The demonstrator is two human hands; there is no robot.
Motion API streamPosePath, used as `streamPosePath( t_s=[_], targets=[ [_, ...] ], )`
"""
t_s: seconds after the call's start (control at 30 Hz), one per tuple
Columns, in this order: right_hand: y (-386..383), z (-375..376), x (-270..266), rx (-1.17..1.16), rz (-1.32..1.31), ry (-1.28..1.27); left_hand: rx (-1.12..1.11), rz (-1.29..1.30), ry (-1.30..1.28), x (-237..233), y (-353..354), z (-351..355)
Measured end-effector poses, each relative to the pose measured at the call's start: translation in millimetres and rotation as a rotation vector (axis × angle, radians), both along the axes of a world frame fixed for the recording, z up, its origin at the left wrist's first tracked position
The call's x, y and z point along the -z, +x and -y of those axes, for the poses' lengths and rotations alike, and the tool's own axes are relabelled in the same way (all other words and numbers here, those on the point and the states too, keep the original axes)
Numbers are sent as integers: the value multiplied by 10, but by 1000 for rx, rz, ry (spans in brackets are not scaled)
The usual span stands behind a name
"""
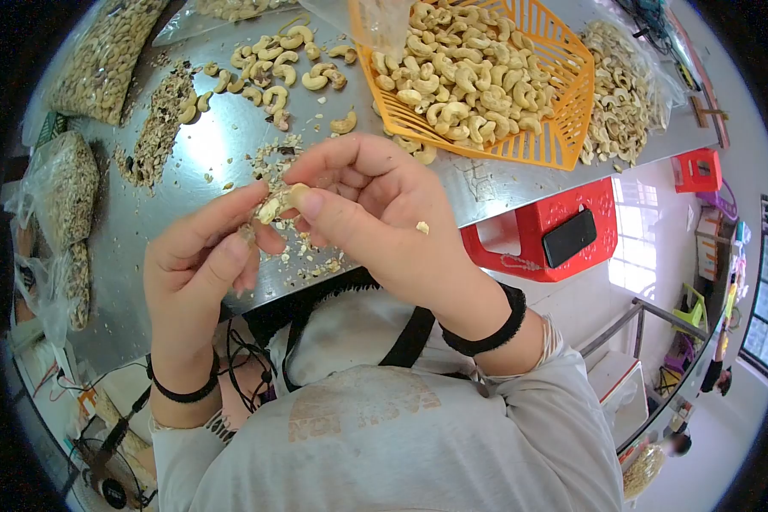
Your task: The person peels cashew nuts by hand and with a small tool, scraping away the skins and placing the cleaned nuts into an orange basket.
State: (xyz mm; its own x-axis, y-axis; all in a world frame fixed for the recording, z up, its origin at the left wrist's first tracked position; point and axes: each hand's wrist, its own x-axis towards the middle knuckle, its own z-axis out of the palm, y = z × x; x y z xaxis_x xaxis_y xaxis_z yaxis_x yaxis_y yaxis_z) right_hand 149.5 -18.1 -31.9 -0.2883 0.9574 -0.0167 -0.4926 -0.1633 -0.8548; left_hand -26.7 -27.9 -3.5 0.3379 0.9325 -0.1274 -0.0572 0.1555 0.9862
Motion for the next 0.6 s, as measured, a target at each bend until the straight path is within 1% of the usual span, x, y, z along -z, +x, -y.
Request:
streamPosePath(
  t_s=[0.17,0.27,0.33,0.37,0.43,0.47,0.53,0.57,0.6],
  targets=[
    [20,-17,-8,-46,-14,-13,34,15,11,-30,-6,-9],
    [15,-19,-1,-43,-16,-4,55,-62,68,-33,-9,-14],
    [6,-13,-4,-30,-4,-3,65,-231,263,-29,-2,-28],
    [2,-9,-6,-18,7,-3,65,-231,263,-25,-3,-35],
    [-5,1,-7,-11,18,-9,69,-400,467,-8,-7,-48],
    [-8,5,-8,-5,28,-15,69,-400,467,13,5,-52],
    [-18,16,-12,-15,13,-15,-4,-417,645,60,32,-52],
    [-21,18,-14,-25,-2,-15,-4,-418,645,63,22,-43],
    [-22,13,-18,-25,-2,-15,-7,-320,501,63,3,-27]
  ],
)
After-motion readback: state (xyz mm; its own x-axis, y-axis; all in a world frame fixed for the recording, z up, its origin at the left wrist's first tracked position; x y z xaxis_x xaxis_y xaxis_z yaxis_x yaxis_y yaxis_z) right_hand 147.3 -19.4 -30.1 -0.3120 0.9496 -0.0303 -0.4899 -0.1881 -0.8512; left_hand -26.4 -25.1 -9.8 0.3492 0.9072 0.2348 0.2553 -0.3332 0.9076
